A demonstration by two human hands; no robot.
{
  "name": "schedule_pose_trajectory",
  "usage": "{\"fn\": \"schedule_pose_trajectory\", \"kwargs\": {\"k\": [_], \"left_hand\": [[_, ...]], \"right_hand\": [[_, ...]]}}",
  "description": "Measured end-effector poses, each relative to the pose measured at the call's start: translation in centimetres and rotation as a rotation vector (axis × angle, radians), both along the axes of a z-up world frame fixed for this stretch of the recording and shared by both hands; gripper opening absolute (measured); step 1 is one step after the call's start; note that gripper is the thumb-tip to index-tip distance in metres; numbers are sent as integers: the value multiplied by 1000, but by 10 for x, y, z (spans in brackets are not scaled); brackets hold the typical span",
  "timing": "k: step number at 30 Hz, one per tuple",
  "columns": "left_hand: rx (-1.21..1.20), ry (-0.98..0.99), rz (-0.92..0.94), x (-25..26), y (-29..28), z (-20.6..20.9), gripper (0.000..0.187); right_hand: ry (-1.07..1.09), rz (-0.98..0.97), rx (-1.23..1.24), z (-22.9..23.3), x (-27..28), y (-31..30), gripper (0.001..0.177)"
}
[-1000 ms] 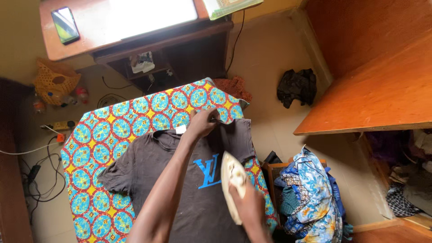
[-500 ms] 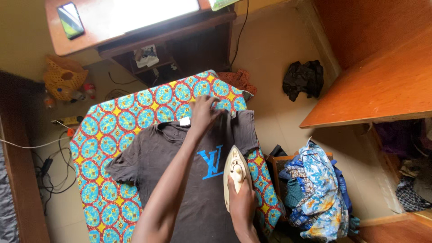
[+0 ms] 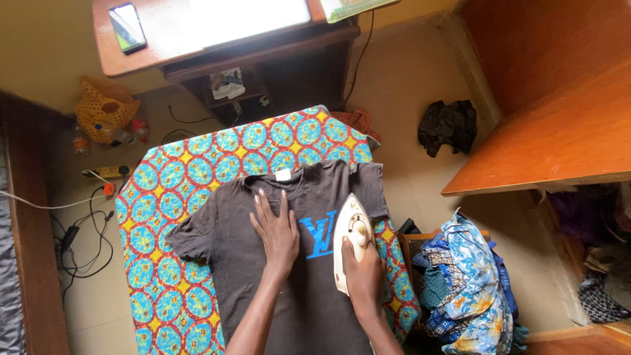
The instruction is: The person irons a dark gray t-shirt on a patterned ironing board. They smooth the fabric with one hand while moving the iron with the other, covering the front and sleeves. The shirt remains on the board throughout the clip.
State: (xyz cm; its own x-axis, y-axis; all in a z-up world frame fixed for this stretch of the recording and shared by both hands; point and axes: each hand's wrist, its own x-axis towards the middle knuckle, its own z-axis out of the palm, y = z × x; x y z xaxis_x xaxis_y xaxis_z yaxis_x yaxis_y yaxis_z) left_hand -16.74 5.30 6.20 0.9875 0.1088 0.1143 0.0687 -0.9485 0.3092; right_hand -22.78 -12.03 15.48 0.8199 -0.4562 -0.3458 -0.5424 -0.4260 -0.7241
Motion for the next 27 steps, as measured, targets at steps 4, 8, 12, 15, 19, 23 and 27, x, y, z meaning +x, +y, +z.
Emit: {"fn": "schedule_pose_trajectory", "kwargs": {"k": [4, 8, 12, 15, 19, 23, 27], "left_hand": [[-27, -108, 58, 50, 47, -16, 69], [-32, 67, 30, 91, 75, 2, 58], [-263, 253, 16, 116, 94, -2, 33], [-491, 126, 73, 122, 111, -33, 26], [-768, 93, 64, 133, 125, -78, 31], [-747, 239, 62, 136, 125, -70, 22], [-672, 355, 88, 144, 125, -31, 24]], "right_hand": [[20, 117, 35, -7, 32, 26, 47], [-57, 85, -35, -26, 100, 63, 48], [204, -69, 214, -26, 122, 89, 48], [-199, -15, -113, -41, 133, 95, 45], [-85, -137, -218, -70, 171, 91, 49], [-38, -152, -173, -79, 163, 99, 50], [-192, -12, -149, -75, 137, 102, 47]]}}
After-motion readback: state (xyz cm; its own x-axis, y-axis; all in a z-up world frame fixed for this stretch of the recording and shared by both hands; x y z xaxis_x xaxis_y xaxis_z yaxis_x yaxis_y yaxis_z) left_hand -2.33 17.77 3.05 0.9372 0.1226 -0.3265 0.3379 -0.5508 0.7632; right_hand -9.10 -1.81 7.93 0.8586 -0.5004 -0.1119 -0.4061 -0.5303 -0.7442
